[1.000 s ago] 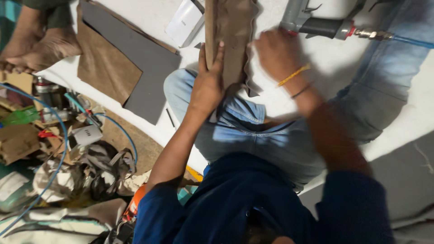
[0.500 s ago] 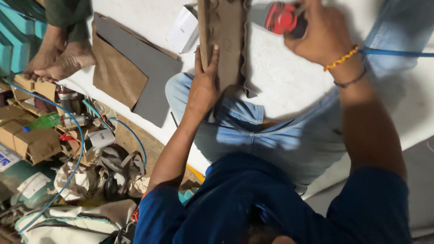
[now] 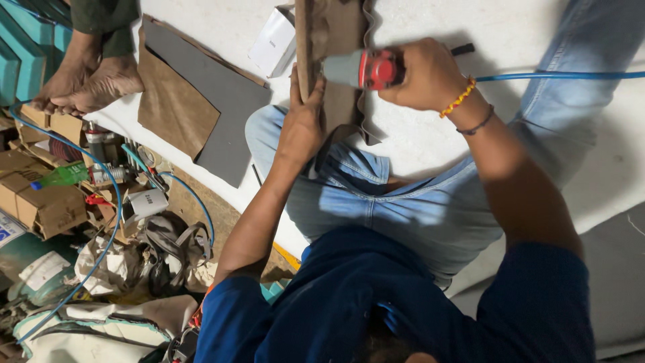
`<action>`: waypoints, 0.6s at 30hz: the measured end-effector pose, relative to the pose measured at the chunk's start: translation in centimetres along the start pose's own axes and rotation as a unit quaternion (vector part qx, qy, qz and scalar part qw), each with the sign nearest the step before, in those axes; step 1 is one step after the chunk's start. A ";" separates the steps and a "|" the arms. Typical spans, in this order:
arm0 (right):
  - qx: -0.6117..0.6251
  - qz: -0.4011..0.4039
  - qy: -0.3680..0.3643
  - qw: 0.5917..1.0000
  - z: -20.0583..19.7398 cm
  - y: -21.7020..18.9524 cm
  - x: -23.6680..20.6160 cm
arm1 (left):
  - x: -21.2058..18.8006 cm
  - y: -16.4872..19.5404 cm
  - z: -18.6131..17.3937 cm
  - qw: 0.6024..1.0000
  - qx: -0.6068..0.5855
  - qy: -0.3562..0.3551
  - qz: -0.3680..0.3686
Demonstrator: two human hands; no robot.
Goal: The person sits on the floor and stretches brown fabric over a wooden board, folding the edges over the back. They use a pneumatic staple gun to fasten the fabric in place along the edges, then set the covered board aside and pick up another board.
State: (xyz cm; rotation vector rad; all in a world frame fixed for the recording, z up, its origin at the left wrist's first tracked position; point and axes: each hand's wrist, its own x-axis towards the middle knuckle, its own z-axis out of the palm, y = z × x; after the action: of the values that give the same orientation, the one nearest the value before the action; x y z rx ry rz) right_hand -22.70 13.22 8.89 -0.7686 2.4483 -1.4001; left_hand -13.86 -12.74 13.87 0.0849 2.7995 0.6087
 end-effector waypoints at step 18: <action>0.021 0.001 -0.010 1.000 2.8 -1.3 -2.6 | -0.8 -2.2 1.0 0.997 -0.066 0.042 0.004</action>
State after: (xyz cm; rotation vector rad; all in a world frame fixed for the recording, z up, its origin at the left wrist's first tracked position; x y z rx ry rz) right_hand -18.86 12.01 8.38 -0.7673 2.3958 -1.4302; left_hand -12.80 -14.40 12.32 0.0447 2.8306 0.8164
